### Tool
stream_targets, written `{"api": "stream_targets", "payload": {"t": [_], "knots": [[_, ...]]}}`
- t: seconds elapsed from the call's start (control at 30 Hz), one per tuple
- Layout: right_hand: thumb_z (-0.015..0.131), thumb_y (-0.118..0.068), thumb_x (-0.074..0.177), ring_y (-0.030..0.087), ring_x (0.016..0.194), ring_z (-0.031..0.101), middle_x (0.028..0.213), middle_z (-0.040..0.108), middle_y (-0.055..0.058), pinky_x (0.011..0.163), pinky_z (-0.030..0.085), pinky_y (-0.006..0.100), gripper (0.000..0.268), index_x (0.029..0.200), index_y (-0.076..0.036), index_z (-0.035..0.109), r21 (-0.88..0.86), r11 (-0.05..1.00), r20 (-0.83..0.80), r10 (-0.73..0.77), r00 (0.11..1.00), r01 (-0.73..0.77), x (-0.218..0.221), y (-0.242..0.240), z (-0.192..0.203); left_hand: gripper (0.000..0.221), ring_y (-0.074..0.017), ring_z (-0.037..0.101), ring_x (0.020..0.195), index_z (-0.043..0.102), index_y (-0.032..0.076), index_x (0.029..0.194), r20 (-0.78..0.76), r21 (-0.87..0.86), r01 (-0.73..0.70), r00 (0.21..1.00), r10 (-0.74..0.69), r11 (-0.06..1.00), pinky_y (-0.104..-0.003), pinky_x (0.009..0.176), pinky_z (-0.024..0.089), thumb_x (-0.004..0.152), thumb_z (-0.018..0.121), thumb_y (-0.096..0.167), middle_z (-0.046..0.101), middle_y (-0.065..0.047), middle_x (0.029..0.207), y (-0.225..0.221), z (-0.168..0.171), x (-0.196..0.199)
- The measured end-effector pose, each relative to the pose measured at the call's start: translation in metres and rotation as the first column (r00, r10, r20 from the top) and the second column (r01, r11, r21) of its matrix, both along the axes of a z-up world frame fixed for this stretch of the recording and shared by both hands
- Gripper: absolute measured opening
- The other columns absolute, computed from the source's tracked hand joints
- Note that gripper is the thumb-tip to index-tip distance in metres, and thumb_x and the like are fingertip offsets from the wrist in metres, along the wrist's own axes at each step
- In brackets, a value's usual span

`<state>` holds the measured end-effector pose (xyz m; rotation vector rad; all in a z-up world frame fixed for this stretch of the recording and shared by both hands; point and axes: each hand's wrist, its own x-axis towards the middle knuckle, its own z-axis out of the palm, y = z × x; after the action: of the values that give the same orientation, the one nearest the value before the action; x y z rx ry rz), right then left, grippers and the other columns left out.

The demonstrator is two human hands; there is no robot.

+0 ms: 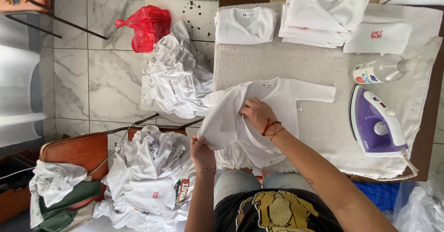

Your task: Ironing and folding baby onesies on a padded work table in a garment factory.

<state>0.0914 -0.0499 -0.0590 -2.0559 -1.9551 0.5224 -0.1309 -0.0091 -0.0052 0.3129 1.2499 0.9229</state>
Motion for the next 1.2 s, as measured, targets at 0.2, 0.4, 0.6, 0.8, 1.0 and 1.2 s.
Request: {"api": "stream_targets", "payload": {"t": [0.2,0.4,0.6,0.8,1.0,1.2], "knots": [[0.06,-0.029,0.073,0.017,0.079,0.048,0.073,0.045,-0.004,0.067,0.044,0.031,0.014,0.068,-0.02,0.05,0.031,0.999,0.028,0.011,1.0,-0.012,-0.002,0.007,-0.007,0.011,-0.0152,0.058,0.066,0.048,0.011,0.083,0.06,0.035,0.037,0.997,-0.039,0.999,-0.026,0.059,0.047,0.074,0.05,0.005,0.058,-0.004,0.07,-0.007,-0.018,-0.009],[0.062,-0.024,0.072,0.016,0.078,0.049,0.075,0.047,-0.003,0.068,0.042,0.03,0.011,0.07,-0.02,0.051,-0.017,0.996,0.148,0.086,0.985,-0.085,-0.009,0.015,-0.013,0.012,-0.0134,0.058,0.065,0.047,0.011,0.081,0.051,0.06,0.147,0.987,-0.15,0.987,-0.025,0.058,0.046,0.072,0.051,0.005,0.056,-0.002,0.068,0.0,-0.007,-0.007],[0.061,-0.02,0.072,0.018,0.078,0.052,0.076,0.05,-0.001,0.069,0.045,0.031,0.008,0.072,-0.018,0.054,-0.048,0.989,0.058,0.146,0.988,-0.144,-0.001,0.017,-0.008,0.012,-0.0131,0.057,0.065,0.047,0.01,0.081,0.041,0.064,0.155,0.987,-0.158,0.986,-0.024,0.058,0.045,0.072,0.051,0.004,0.055,-0.002,0.068,0.003,-0.003,-0.009],[0.062,-0.025,0.069,0.015,0.076,0.049,0.073,0.051,-0.003,0.072,0.038,0.032,0.007,0.067,-0.022,0.057,-0.018,0.973,0.209,0.228,0.951,-0.229,0.003,0.023,0.017,0.011,-0.0139,0.056,0.064,0.047,0.009,0.083,0.029,0.064,0.196,0.98,-0.198,0.979,-0.025,0.057,0.044,0.074,0.051,0.005,0.054,-0.002,0.068,0.0,-0.011,-0.009],[0.063,-0.024,0.067,0.016,0.073,0.049,0.067,0.054,-0.002,0.075,0.035,0.035,0.008,0.061,-0.022,0.058,-0.028,0.973,0.214,0.228,0.95,-0.227,0.0,0.026,0.012,0.01,-0.0138,0.058,0.064,0.048,0.01,0.083,0.034,0.043,0.228,0.973,-0.23,0.973,-0.025,0.058,0.046,0.074,0.052,0.005,0.057,-0.003,0.069,-0.002,-0.014,-0.005],[0.068,-0.026,0.062,0.016,0.077,0.051,0.071,0.058,-0.003,0.077,0.034,0.037,0.01,0.066,-0.023,0.059,-0.113,0.98,0.283,0.19,0.94,-0.164,-0.008,0.032,0.021,0.01,-0.0134,0.059,0.064,0.048,0.01,0.082,0.019,0.03,0.238,0.971,-0.239,0.971,-0.025,0.056,0.047,0.074,0.053,0.006,0.057,-0.002,0.068,-0.002,-0.023,-0.008]]}}
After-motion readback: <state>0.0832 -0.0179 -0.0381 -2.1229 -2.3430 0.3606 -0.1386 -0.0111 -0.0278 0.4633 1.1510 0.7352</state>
